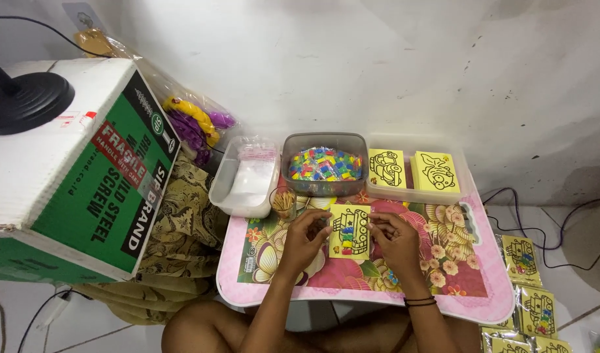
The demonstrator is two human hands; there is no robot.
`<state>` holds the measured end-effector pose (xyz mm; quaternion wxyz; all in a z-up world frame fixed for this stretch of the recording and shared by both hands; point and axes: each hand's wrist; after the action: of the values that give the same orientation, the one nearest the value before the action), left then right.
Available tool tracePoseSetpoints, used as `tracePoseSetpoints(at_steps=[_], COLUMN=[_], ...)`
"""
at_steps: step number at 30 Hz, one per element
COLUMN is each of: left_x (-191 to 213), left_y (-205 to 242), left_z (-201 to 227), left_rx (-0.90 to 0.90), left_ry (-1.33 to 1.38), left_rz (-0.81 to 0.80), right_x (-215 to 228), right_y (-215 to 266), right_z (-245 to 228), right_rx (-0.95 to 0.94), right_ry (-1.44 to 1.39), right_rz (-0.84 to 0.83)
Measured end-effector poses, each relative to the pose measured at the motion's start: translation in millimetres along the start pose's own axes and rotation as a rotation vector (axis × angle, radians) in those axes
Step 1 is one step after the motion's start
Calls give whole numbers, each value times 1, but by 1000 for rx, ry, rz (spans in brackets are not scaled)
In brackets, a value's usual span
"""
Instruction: The person peels segments of a sticker board using a skewer and applies colored grains from a tray onto the adhesive sections.
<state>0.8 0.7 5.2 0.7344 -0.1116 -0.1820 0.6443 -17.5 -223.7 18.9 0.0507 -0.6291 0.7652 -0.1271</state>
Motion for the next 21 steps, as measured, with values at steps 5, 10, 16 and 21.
tracePoseSetpoints(at_steps=[5, 10, 16, 21], left_x=[-2, 0, 1, 0], left_y=[2, 2, 0, 0], left_z=[4, -1, 5, 9], left_rx=[35, 47, -4, -5], left_ry=[25, 10, -4, -23], left_rz=[23, 20, 33, 35], right_x=[1, 0, 1, -1], right_y=[0, 2, -1, 1], right_z=[0, -4, 5, -4], right_rx=[6, -22, -25, -18], right_ry=[-6, 5, 48, 46], right_rz=[-20, -32, -45, -38])
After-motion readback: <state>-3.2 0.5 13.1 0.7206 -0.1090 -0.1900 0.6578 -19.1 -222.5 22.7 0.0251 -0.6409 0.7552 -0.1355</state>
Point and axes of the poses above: each hand's wrist, its own y-axis away from the middle knuckle, its own x-axis out of the back of the hand, z = x × y, and after that the axes turned 1 degree about x, right-handed
